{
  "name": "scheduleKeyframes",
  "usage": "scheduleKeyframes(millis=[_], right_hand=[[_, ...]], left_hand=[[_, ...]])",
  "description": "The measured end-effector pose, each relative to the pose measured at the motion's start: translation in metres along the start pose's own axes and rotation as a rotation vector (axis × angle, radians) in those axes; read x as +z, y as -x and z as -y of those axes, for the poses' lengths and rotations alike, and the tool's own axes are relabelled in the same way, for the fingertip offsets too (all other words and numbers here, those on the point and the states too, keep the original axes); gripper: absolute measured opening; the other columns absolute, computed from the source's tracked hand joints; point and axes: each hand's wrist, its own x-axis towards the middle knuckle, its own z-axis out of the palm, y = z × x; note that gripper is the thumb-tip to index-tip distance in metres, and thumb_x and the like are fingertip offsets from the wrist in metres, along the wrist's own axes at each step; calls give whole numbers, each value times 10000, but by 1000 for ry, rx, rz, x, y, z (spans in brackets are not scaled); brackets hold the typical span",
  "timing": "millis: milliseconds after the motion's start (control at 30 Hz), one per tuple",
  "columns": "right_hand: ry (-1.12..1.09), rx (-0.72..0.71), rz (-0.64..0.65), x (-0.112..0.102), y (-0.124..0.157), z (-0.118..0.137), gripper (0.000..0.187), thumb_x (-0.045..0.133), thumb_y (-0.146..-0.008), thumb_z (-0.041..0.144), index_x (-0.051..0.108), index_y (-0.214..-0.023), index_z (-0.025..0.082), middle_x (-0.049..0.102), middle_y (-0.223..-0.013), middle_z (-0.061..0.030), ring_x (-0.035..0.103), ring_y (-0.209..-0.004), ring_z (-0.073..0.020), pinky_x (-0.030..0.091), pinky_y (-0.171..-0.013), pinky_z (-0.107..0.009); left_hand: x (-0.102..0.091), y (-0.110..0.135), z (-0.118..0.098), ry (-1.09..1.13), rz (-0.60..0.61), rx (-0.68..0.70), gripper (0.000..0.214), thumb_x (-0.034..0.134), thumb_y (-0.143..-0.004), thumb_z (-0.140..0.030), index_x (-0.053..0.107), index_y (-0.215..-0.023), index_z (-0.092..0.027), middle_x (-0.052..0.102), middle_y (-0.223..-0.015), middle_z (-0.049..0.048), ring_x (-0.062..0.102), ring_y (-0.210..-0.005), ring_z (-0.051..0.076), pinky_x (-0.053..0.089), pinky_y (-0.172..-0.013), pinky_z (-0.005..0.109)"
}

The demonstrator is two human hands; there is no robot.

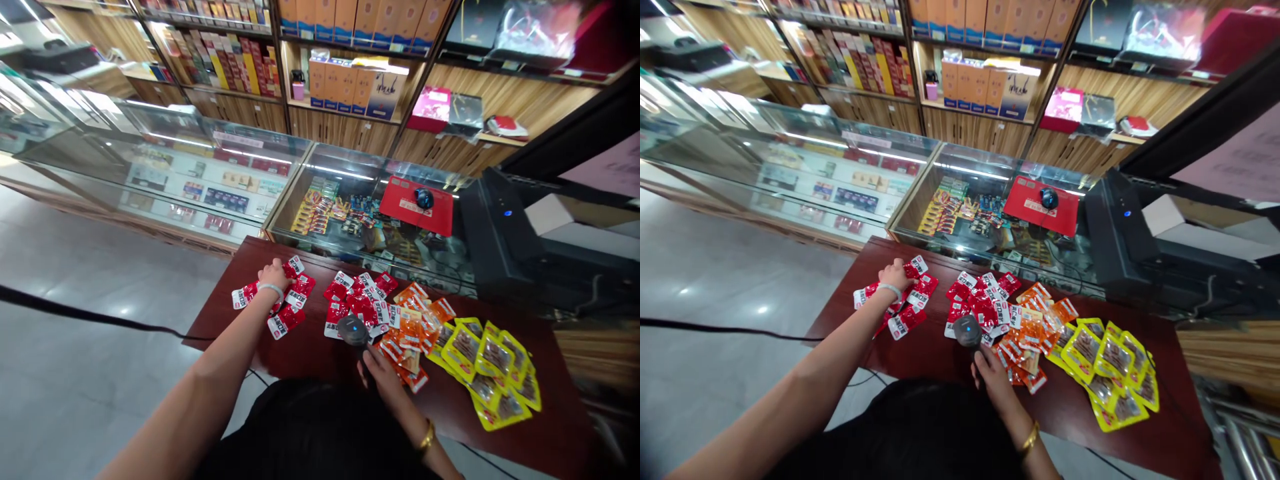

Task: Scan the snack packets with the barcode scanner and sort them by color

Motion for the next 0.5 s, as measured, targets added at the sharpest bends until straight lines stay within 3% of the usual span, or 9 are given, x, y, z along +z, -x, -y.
scheduleKeyframes(millis=[100,200,367,500], right_hand=[[-6,-17,-25,2,2,3,661,676,-661,675,569,-1099,192,531,-530,62,452,-432,-113,340,-420,-223],[-2,-29,-24,4,3,5,646,679,-654,675,584,-1068,188,533,-528,62,451,-424,-110,342,-419,-226],[-36,-23,7,6,5,11,691,663,-668,679,561,-1152,197,495,-499,79,423,-400,-102,305,-392,-212],[-23,-75,31,5,7,22,637,643,-715,653,568,-1143,188,507,-528,69,426,-424,-96,322,-423,-213]], left_hand=[[-4,3,-5,80,-59,16,475,583,-800,-456,517,-1186,-187,661,-1032,156,563,-1103,313,328,-961,435],[1,8,-15,319,-81,-17,294,515,-855,-397,599,-1085,-234,696,-994,95,616,-1032,262,391,-913,387],[31,31,-50,906,88,-68,217,559,-821,-322,607,-976,-178,705,-810,41,653,-738,155,473,-694,256],[52,62,-81,1026,155,15,183,613,-769,-301,594,-896,-172,652,-684,5,610,-629,132,464,-625,239]])
